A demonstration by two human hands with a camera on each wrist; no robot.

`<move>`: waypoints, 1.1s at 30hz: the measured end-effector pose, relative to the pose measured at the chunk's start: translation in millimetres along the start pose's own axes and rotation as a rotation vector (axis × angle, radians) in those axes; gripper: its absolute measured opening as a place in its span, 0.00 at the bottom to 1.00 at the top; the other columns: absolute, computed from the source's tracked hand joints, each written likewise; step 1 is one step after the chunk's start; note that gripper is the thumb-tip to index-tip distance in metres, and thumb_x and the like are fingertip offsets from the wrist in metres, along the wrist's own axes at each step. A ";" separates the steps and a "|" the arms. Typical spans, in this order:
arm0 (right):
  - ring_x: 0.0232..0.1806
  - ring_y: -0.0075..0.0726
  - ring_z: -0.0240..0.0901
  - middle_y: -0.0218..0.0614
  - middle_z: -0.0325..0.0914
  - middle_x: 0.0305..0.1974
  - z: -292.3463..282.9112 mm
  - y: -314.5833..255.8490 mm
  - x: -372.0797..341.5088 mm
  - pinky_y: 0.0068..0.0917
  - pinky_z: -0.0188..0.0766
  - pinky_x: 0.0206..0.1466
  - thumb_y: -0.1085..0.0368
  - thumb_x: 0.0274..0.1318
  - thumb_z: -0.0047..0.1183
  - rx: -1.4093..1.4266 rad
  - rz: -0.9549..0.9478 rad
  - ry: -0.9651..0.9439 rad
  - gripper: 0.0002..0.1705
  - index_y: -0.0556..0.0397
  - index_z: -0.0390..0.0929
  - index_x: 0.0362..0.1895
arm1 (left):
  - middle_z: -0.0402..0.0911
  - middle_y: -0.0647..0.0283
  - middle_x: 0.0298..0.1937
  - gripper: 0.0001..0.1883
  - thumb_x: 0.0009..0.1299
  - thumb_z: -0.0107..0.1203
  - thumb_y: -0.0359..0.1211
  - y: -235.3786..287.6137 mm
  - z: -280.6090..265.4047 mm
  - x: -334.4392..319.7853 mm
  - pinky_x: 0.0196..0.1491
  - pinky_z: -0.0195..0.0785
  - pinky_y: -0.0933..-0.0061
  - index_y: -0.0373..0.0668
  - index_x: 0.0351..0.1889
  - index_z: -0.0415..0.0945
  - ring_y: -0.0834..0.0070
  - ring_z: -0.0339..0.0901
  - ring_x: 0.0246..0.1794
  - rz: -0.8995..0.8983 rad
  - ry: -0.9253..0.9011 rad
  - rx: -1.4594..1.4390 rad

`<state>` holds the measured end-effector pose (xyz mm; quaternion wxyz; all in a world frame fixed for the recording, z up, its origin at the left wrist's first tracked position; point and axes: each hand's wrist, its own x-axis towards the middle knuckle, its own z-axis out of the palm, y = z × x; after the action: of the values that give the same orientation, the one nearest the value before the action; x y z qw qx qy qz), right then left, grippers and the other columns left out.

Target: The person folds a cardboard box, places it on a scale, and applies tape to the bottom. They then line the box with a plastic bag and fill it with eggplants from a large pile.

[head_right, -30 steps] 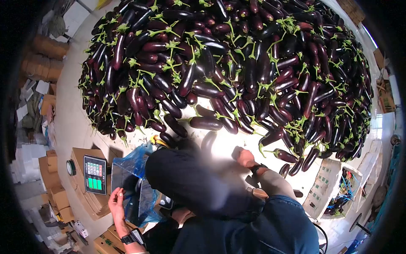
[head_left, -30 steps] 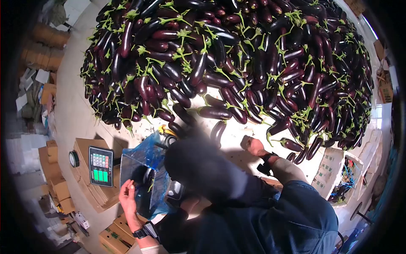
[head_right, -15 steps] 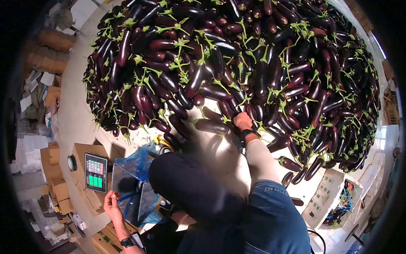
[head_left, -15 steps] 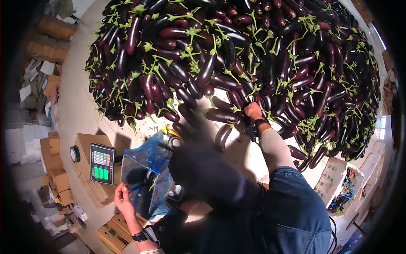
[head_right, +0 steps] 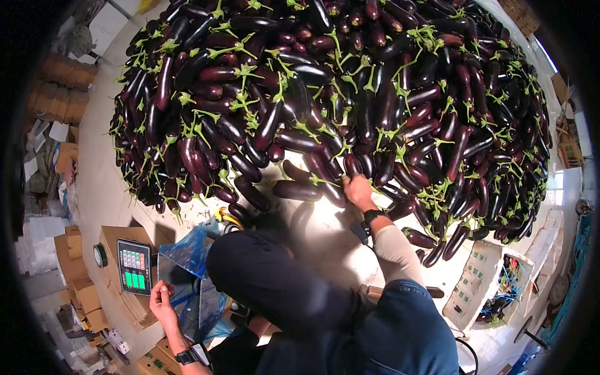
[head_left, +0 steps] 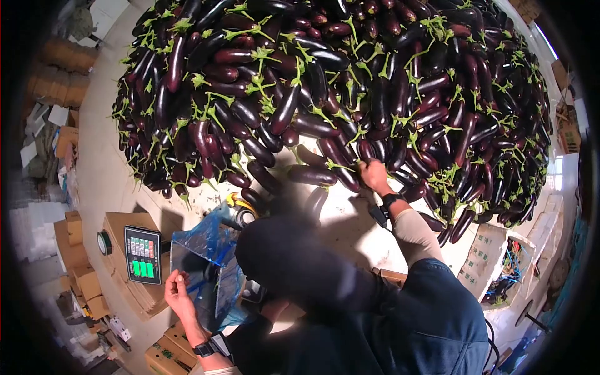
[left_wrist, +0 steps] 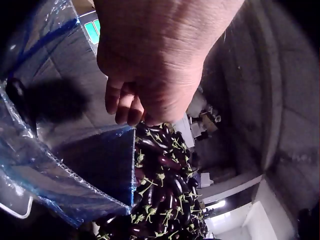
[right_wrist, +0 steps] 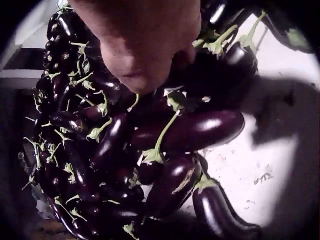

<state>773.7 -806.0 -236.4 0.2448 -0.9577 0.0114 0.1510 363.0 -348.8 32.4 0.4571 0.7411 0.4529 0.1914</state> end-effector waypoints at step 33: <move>0.55 0.28 0.74 0.29 0.78 0.54 -144.3 4.7 31.5 0.26 0.67 0.63 0.80 0.36 0.61 1.161 -0.029 -0.476 0.38 0.54 0.73 0.60 | 0.84 0.60 0.42 0.14 0.75 0.57 0.35 -8.5 -5.7 9.9 0.46 0.77 0.72 0.36 0.52 0.78 0.73 0.81 0.41 -0.033 0.012 -0.129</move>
<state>844.3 -876.7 -127.4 0.7229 -0.6089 0.0236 0.3258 359.9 -336.1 26.7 0.5041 0.7015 0.4545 0.2171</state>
